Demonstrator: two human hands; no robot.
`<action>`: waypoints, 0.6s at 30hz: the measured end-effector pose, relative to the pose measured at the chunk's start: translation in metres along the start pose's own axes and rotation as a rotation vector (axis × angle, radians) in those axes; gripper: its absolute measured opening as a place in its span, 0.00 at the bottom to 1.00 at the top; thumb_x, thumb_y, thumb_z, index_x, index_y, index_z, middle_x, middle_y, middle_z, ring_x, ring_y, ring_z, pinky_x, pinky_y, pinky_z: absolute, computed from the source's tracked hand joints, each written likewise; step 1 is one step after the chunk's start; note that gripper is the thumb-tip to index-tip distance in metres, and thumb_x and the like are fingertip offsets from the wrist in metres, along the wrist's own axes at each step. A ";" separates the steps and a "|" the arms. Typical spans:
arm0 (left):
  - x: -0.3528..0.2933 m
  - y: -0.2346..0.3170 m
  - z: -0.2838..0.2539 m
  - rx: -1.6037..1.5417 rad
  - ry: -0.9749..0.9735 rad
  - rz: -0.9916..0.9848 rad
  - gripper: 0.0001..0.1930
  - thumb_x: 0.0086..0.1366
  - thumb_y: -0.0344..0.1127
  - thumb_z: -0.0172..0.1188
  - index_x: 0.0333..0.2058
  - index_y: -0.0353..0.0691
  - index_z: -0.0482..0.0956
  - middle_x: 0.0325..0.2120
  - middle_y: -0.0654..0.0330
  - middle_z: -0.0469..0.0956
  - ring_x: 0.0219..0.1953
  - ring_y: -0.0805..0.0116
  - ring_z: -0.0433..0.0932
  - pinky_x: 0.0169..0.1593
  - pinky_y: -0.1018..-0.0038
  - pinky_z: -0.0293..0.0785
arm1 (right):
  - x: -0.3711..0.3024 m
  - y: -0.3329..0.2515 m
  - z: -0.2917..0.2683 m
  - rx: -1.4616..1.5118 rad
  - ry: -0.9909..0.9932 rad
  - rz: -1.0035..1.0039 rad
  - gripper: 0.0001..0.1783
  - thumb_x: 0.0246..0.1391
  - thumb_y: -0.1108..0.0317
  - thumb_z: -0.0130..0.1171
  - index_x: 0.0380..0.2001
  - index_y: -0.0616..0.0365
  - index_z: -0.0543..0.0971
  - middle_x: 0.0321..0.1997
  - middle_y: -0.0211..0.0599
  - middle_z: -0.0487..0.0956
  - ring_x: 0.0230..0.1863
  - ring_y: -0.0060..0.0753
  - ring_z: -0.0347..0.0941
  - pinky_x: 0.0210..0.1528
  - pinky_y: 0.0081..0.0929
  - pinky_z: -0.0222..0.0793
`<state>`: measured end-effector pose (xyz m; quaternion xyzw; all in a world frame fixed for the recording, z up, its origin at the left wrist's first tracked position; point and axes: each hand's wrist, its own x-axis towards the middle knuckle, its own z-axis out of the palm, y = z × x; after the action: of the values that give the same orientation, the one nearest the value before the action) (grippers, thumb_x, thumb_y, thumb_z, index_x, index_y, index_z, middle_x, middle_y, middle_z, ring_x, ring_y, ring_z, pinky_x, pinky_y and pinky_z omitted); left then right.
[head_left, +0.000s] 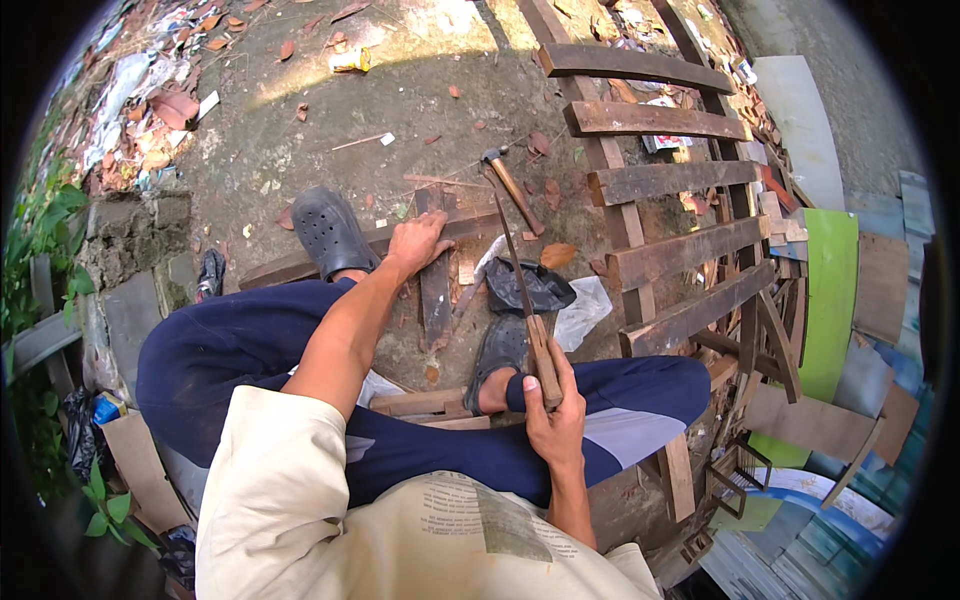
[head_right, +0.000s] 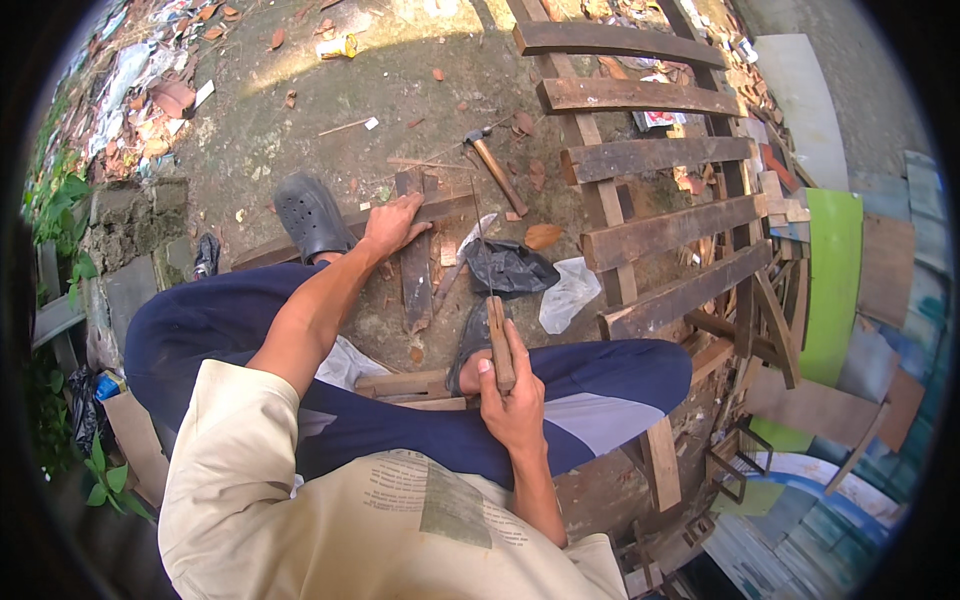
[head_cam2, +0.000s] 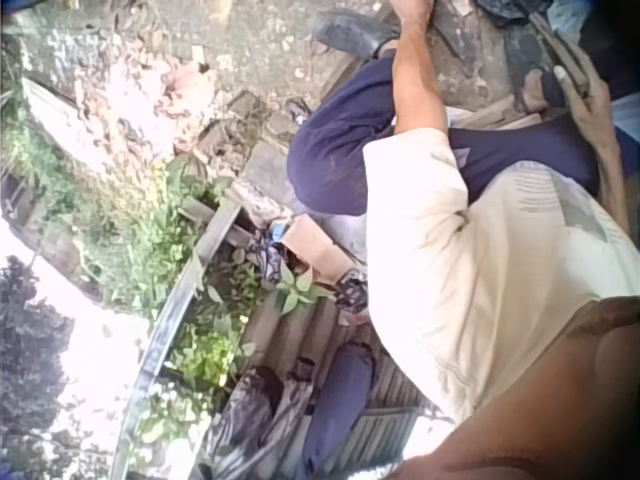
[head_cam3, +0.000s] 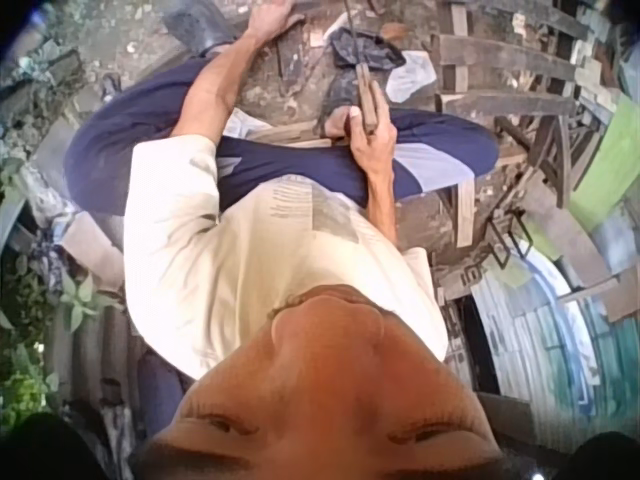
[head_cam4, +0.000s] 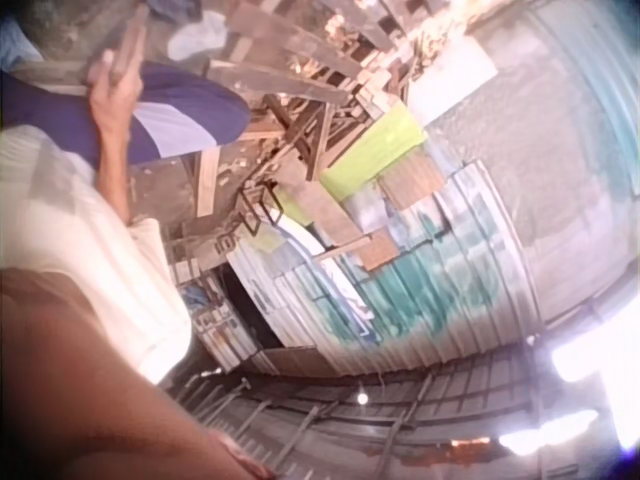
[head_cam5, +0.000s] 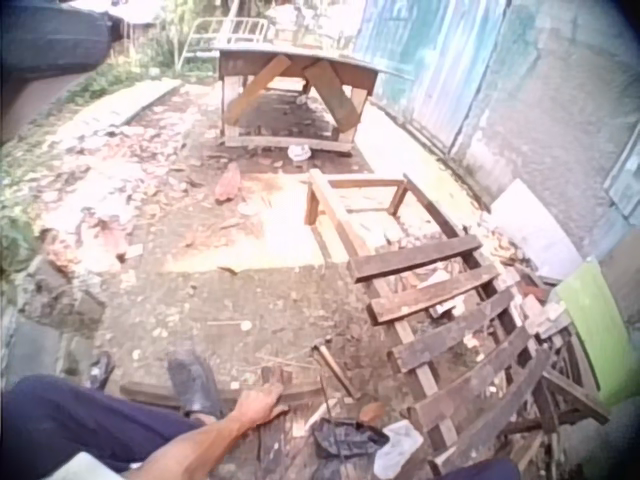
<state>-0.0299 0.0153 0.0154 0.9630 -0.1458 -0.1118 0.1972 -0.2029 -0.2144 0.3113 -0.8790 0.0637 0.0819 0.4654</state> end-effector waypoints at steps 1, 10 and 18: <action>-0.001 0.004 0.002 0.017 -0.015 -0.020 0.33 0.66 0.57 0.65 0.61 0.43 0.71 0.60 0.54 0.78 0.61 0.50 0.79 0.55 0.55 0.81 | 0.000 -0.001 0.000 0.024 -0.005 0.050 0.31 0.68 0.65 0.61 0.69 0.69 0.68 0.59 0.58 0.81 0.58 0.45 0.81 0.58 0.35 0.75; -0.004 -0.004 0.014 0.055 -0.007 -0.008 0.38 0.65 0.63 0.63 0.65 0.44 0.70 0.65 0.57 0.75 0.64 0.52 0.76 0.57 0.55 0.80 | 0.001 -0.006 0.004 0.048 -0.078 0.103 0.31 0.67 0.65 0.62 0.69 0.67 0.70 0.54 0.58 0.84 0.51 0.44 0.85 0.52 0.33 0.78; 0.005 -0.006 -0.013 -0.074 -0.037 -0.163 0.52 0.56 0.74 0.65 0.67 0.37 0.68 0.64 0.54 0.74 0.63 0.52 0.74 0.67 0.55 0.68 | 0.011 -0.016 0.017 0.020 -0.075 0.077 0.31 0.67 0.65 0.62 0.69 0.66 0.69 0.54 0.59 0.84 0.51 0.44 0.85 0.52 0.34 0.78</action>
<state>-0.0202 0.0234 0.0238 0.9615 -0.0661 -0.1507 0.2200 -0.1902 -0.1915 0.3124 -0.8675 0.0811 0.1320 0.4727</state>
